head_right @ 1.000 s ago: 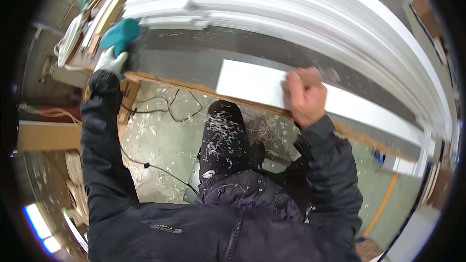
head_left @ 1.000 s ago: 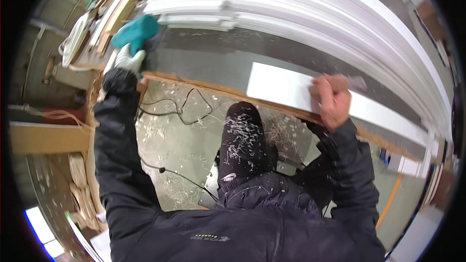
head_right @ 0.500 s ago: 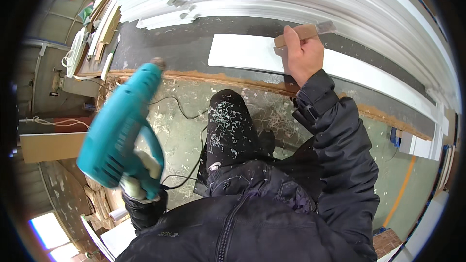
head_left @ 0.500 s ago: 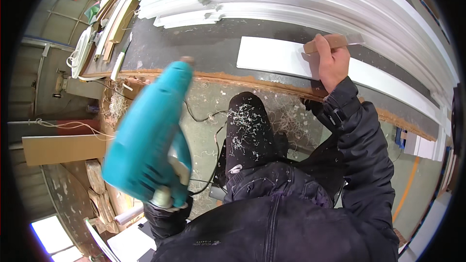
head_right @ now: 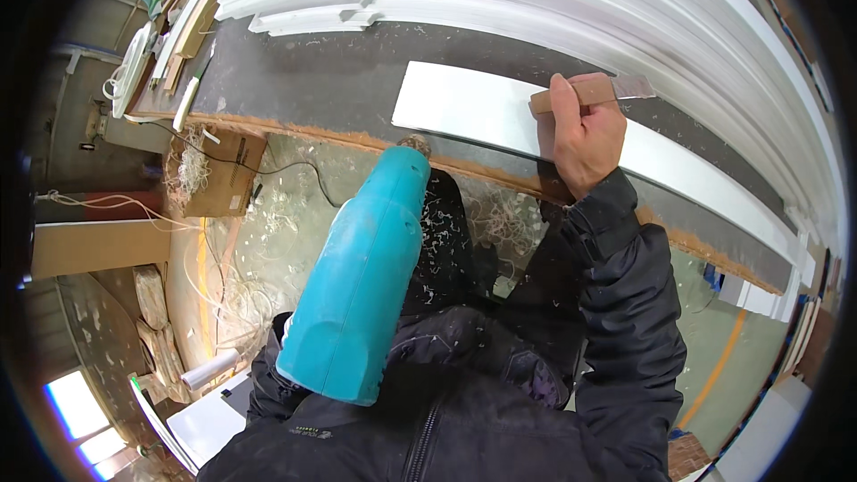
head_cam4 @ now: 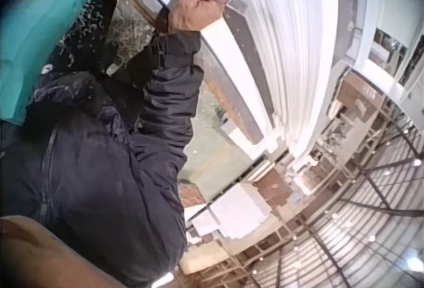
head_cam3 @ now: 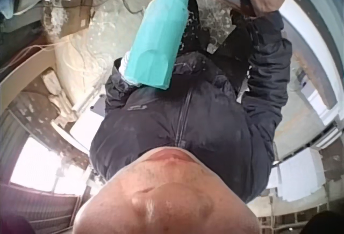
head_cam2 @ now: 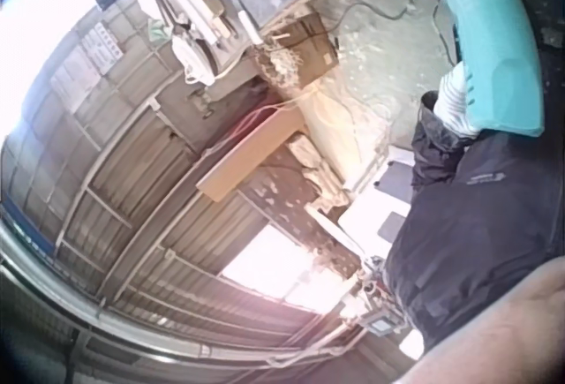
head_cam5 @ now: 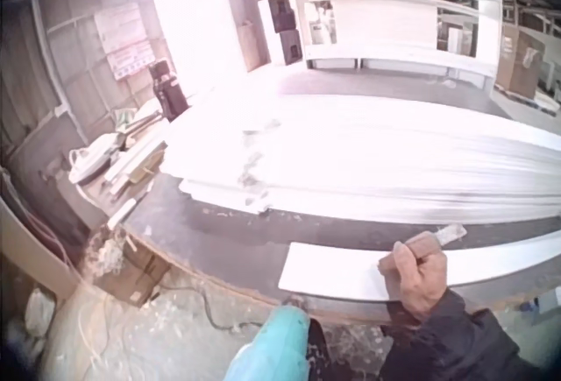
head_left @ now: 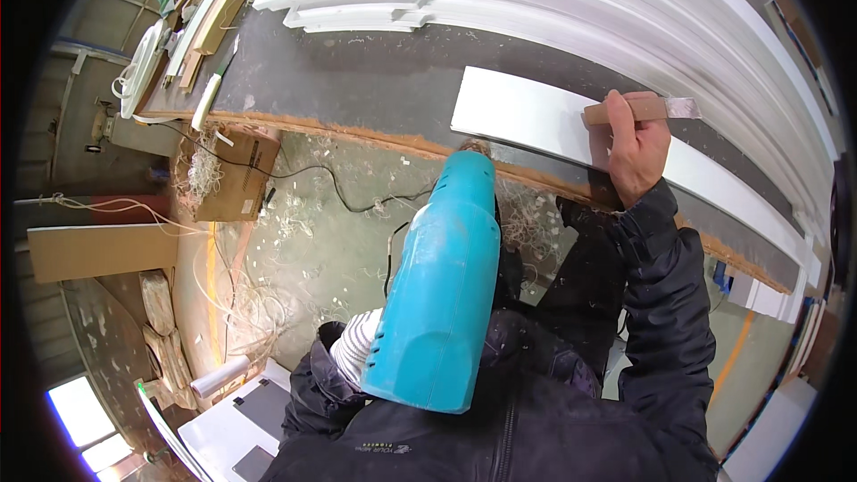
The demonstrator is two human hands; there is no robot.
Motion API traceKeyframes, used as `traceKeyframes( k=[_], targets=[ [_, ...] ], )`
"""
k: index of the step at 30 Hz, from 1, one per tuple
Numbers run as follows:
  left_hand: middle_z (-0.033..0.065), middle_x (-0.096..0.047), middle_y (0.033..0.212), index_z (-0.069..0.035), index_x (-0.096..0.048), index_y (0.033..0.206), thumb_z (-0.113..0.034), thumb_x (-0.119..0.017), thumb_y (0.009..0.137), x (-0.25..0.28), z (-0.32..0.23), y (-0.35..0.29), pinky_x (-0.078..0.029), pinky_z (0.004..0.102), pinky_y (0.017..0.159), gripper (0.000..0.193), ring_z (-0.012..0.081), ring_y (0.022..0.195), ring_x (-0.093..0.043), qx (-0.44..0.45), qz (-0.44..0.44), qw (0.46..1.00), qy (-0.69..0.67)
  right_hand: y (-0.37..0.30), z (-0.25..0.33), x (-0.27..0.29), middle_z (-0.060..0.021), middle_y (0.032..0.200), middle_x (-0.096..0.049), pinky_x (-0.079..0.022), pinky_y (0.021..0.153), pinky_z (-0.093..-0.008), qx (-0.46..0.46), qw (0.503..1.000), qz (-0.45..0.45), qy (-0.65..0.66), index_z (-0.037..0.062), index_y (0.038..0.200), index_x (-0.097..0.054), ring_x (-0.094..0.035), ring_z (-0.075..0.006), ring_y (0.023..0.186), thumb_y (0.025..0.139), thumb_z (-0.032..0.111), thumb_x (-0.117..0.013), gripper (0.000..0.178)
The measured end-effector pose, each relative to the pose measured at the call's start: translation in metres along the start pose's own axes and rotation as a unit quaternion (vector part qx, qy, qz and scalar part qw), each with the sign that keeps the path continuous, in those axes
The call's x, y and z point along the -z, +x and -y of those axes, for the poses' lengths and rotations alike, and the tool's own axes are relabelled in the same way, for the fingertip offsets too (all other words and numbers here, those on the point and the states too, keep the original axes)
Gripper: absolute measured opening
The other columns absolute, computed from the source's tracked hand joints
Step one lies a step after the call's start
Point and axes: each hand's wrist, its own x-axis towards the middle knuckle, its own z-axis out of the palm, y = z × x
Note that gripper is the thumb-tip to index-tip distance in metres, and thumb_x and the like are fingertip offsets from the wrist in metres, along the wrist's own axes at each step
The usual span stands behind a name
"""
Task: Trim and sand edges of white-coated furniture components.
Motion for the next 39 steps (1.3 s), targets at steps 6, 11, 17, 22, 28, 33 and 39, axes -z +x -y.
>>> traceKeyframes(
  k=[6,11,17,22,28,33,39],
  targets=[
    [0.0100,-0.060,0.074,0.003,-0.053,0.105,-0.056,-0.074,0.085,-0.043,0.035,0.029,-0.037,0.0286,0.049,0.066,0.0163,0.055,-0.051,0.002,-0.030,0.999,-0.026,-0.001,0.001,-0.003,-0.0029,0.079,-0.064,-0.045,0.063,-0.0264,0.022,0.999,-0.010,-0.026,0.0007,0.092,-0.062,-0.054,-0.0083,0.070,0.099,0.020,-0.064,0.021],
    [0.0102,-0.060,0.074,0.004,-0.053,0.105,-0.056,-0.074,0.085,-0.024,0.032,0.006,-0.037,0.0289,0.050,0.066,0.0166,0.056,-0.052,0.005,-0.038,0.999,-0.038,-0.002,0.002,-0.004,-0.0014,0.080,-0.063,-0.041,0.063,-0.0242,0.019,0.999,-0.007,-0.050,0.0023,0.094,-0.062,-0.051,-0.0060,0.070,0.100,0.021,-0.063,0.020],
    [0.0105,-0.060,0.075,0.004,-0.053,0.106,-0.056,-0.075,0.085,0.005,0.015,-0.044,-0.038,0.0292,0.050,0.067,0.0169,0.056,-0.052,0.010,-0.023,0.999,-0.034,0.000,0.003,-0.004,-0.0022,0.081,-0.064,-0.044,0.065,-0.0245,0.018,0.999,0.003,-0.047,0.0016,0.094,-0.061,-0.053,-0.0070,0.072,0.101,0.021,-0.063,0.020],
    [0.0107,-0.060,0.075,0.004,-0.053,0.106,-0.056,-0.075,0.085,0.029,-0.003,-0.066,-0.038,0.0294,0.050,0.067,0.0172,0.057,-0.053,0.011,-0.003,1.000,-0.023,0.002,-0.002,0.001,-0.0069,0.079,-0.067,-0.048,0.065,-0.0291,0.021,0.999,-0.006,-0.047,0.0003,0.091,-0.064,-0.061,-0.0132,0.070,0.098,0.022,-0.065,0.023],
    [0.0110,-0.060,0.075,0.005,-0.053,0.106,-0.056,-0.075,0.085,0.010,0.020,-0.025,-0.039,0.0297,0.051,0.067,0.0175,0.058,-0.053,0.001,0.008,1.000,-0.019,0.002,0.002,-0.002,-0.0115,0.074,-0.069,-0.051,0.062,-0.0327,0.041,0.998,-0.016,-0.053,-0.0012,0.085,-0.067,-0.064,-0.0187,0.064,0.095,0.026,-0.066,0.029],
    [0.0147,-0.062,0.088,0.005,-0.054,0.116,-0.052,-0.074,0.087,0.016,-0.002,-0.016,-0.041,0.0323,0.055,0.067,0.0206,0.065,-0.057,0.113,0.122,0.984,-0.060,0.002,0.003,-0.004,-0.0122,0.071,-0.069,-0.051,0.061,-0.0333,0.051,0.997,-0.018,-0.060,-0.0026,0.086,-0.068,-0.065,-0.0193,0.063,0.094,0.028,-0.065,0.032],
    [0.0120,-0.060,0.077,0.006,-0.054,0.111,-0.047,-0.077,0.085,-0.015,-0.003,-0.013,-0.041,0.0298,0.056,0.063,0.0193,0.065,-0.057,0.087,0.037,0.989,-0.115,0.001,0.003,-0.004,-0.0139,0.072,-0.069,-0.052,0.061,-0.0337,0.034,0.997,-0.021,-0.068,-0.0030,0.086,-0.068,-0.066,-0.0214,0.063,0.093,0.029,-0.066,0.033]
  ],
)
